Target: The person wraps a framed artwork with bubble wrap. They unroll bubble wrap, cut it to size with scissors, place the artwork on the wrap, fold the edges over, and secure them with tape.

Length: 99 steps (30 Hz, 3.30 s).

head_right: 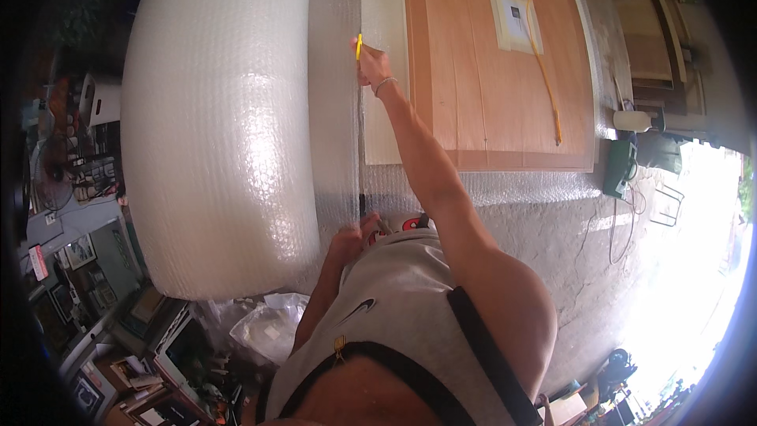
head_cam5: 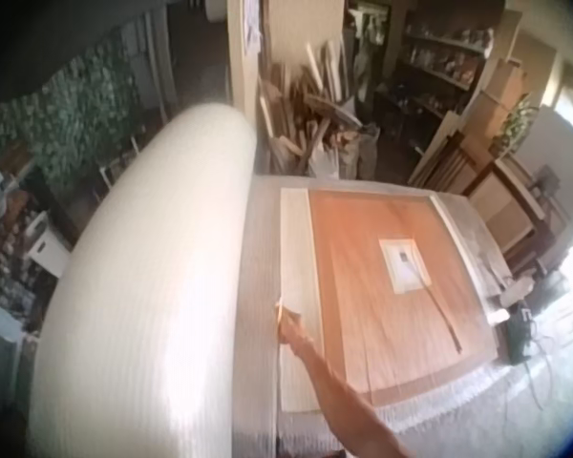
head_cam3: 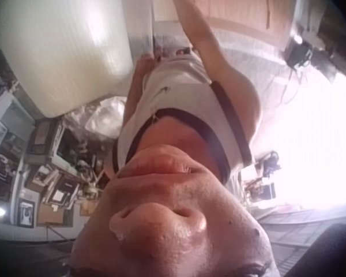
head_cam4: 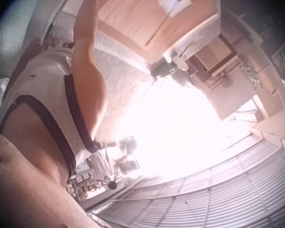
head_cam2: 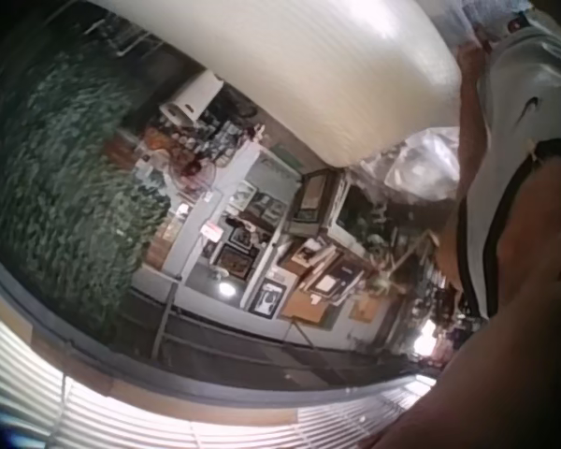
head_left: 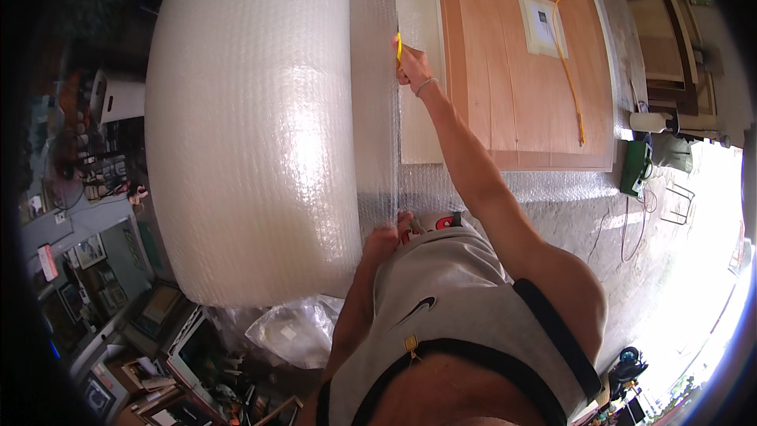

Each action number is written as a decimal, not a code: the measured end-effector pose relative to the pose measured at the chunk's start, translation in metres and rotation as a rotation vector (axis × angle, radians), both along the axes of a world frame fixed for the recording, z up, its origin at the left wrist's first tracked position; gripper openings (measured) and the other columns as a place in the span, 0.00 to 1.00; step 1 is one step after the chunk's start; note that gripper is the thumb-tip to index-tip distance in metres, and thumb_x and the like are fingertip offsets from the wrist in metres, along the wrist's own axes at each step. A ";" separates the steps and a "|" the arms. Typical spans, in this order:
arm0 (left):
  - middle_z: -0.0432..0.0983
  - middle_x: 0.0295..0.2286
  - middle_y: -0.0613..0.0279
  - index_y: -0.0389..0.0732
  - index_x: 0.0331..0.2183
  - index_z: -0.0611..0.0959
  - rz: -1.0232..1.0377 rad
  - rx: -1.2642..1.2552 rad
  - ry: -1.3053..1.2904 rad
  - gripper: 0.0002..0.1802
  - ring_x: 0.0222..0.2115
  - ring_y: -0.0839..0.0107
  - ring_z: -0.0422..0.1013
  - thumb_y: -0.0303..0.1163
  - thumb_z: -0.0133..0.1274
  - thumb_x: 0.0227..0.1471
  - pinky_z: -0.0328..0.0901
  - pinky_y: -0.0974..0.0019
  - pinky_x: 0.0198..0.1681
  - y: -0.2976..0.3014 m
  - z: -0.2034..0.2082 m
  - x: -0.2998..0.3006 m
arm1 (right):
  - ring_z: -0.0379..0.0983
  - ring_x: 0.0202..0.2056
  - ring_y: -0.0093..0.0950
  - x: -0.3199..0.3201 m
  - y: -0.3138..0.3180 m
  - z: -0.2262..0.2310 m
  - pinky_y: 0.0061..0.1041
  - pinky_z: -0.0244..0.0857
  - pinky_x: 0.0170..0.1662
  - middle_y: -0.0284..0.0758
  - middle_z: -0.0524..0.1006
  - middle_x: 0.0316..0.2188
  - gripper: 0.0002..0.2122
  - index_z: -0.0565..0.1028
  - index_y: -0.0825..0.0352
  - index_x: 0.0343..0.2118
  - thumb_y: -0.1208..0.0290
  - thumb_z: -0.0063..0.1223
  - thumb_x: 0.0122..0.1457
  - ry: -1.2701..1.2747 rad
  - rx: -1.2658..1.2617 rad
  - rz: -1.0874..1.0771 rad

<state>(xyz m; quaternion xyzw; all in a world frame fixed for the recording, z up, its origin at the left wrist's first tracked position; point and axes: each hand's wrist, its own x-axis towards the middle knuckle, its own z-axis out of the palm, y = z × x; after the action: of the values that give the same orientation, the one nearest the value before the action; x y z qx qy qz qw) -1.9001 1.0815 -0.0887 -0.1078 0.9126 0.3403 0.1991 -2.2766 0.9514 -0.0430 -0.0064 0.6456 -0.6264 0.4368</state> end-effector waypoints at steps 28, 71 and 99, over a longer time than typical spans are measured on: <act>0.62 0.52 0.55 0.28 0.54 0.64 1.186 1.871 -0.171 0.34 0.54 0.65 0.57 0.30 0.49 0.44 0.47 0.66 0.58 0.013 0.010 0.007 | 0.56 0.10 0.19 -0.194 -0.147 -0.023 0.21 0.44 0.10 0.31 0.63 0.14 0.26 0.65 0.63 0.19 0.41 0.55 0.49 0.122 0.057 0.000; 0.71 0.45 0.53 0.30 0.48 0.72 1.638 1.781 -0.235 0.25 0.46 0.65 0.67 0.30 0.50 0.48 0.56 0.64 0.53 -0.051 -0.034 -0.048 | 0.54 0.11 0.18 -0.402 -0.305 0.010 0.21 0.47 0.13 0.27 0.61 0.13 0.27 0.66 0.63 0.17 0.41 0.64 0.39 0.286 -0.050 -0.274; 0.73 0.43 0.57 0.32 0.47 0.75 1.404 1.525 -0.286 0.22 0.44 0.67 0.68 0.31 0.52 0.49 0.58 0.65 0.51 -0.055 0.005 -0.001 | 0.74 0.24 0.30 -0.348 -0.107 0.066 0.31 0.65 0.31 0.38 0.76 0.19 0.19 0.79 0.59 0.36 0.49 0.56 0.49 1.379 0.409 -0.159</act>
<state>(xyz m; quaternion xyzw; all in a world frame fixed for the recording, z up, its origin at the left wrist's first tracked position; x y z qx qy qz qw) -1.9015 1.0266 -0.0837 -0.4986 0.1561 0.8491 0.0782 -2.6248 0.8440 0.0230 -0.2713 0.8770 -0.3765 -0.1242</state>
